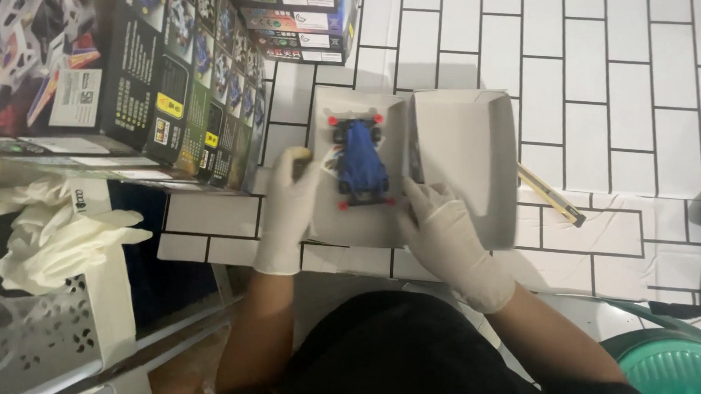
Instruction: Unboxing and inspecting a toy car model kit in preparation for assembly.
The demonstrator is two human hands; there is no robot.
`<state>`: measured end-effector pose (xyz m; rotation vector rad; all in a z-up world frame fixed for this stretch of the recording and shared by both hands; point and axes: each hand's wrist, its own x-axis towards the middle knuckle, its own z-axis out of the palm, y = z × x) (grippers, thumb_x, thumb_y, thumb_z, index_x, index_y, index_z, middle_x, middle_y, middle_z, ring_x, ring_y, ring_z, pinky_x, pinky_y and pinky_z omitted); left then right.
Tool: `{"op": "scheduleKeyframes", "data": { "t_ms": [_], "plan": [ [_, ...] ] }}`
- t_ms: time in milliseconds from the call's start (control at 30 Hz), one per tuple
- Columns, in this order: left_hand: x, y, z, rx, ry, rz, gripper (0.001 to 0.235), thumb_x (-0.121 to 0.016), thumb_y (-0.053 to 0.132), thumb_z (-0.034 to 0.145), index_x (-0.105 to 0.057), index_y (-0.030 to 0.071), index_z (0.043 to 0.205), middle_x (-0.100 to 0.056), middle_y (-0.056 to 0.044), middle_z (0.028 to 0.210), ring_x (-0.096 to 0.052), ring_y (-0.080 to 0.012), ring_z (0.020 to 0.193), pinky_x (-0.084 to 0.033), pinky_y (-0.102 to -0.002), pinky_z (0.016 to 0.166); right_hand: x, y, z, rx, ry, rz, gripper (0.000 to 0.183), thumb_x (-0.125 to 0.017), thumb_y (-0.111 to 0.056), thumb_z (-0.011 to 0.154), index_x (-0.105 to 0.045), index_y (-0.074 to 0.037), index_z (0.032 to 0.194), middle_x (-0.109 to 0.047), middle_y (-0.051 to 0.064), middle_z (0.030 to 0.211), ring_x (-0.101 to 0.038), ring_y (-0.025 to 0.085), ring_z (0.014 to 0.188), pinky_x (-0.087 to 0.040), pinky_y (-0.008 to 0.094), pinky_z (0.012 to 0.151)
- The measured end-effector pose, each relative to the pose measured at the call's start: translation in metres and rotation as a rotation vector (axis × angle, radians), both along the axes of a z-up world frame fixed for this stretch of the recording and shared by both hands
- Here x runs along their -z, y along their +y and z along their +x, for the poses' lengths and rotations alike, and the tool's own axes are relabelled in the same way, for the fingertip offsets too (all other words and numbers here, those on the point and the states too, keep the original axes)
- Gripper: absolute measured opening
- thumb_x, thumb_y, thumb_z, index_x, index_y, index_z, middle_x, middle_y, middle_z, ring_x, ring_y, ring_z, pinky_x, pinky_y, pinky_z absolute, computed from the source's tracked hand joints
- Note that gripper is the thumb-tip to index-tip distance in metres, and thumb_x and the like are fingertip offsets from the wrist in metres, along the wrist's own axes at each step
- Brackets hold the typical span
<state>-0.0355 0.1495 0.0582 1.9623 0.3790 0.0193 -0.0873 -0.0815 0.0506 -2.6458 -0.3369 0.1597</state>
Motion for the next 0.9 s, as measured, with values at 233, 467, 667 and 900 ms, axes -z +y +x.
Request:
{"op": "scheduleKeyframes", "data": {
  "t_ms": [233,467,667,900],
  "plan": [
    [0.007,-0.052,-0.008,0.18,0.018,0.166,0.033,-0.068,0.029,0.092,-0.063,0.01,0.118,-0.068,-0.014,0.115,-0.065,-0.0334,0.115,-0.051,-0.045,0.097,-0.008,-0.046,-0.015,0.195,-0.21,-0.123,0.047,-0.071,-0.029,0.089,-0.069,-0.009,0.131,-0.073,0.012,0.105,-0.07,0.037,0.097,-0.058,0.046,0.08],
    [-0.028,-0.076,-0.013,0.253,-0.075,0.57,0.059,-0.079,0.031,0.086,-0.052,0.003,0.131,-0.06,-0.018,0.118,-0.061,-0.0338,0.113,-0.055,-0.045,0.09,-0.015,-0.076,-0.021,0.446,-0.015,0.053,0.053,-0.07,-0.032,0.093,-0.06,-0.015,0.143,-0.067,0.01,0.109,-0.07,0.031,0.104,-0.059,0.046,0.083],
    [-0.016,-0.072,-0.008,0.298,-0.06,0.619,0.065,-0.076,0.028,0.09,-0.044,0.004,0.142,-0.05,-0.022,0.133,-0.052,-0.0373,0.126,-0.051,-0.045,0.099,-0.019,-0.06,-0.018,0.397,0.126,0.115,0.049,-0.067,-0.018,0.091,-0.061,-0.016,0.14,-0.073,0.011,0.107,-0.072,0.03,0.102,-0.061,0.041,0.079],
    [0.019,-0.053,-0.001,0.311,0.114,0.462,0.049,-0.052,0.016,0.099,-0.043,0.005,0.146,-0.058,-0.021,0.135,-0.06,-0.0361,0.123,-0.052,-0.049,0.097,-0.021,-0.046,-0.016,0.311,0.115,0.216,0.043,-0.062,-0.011,0.094,-0.062,-0.009,0.137,-0.073,0.016,0.106,-0.072,0.032,0.101,-0.061,0.039,0.081]
  ]
}}
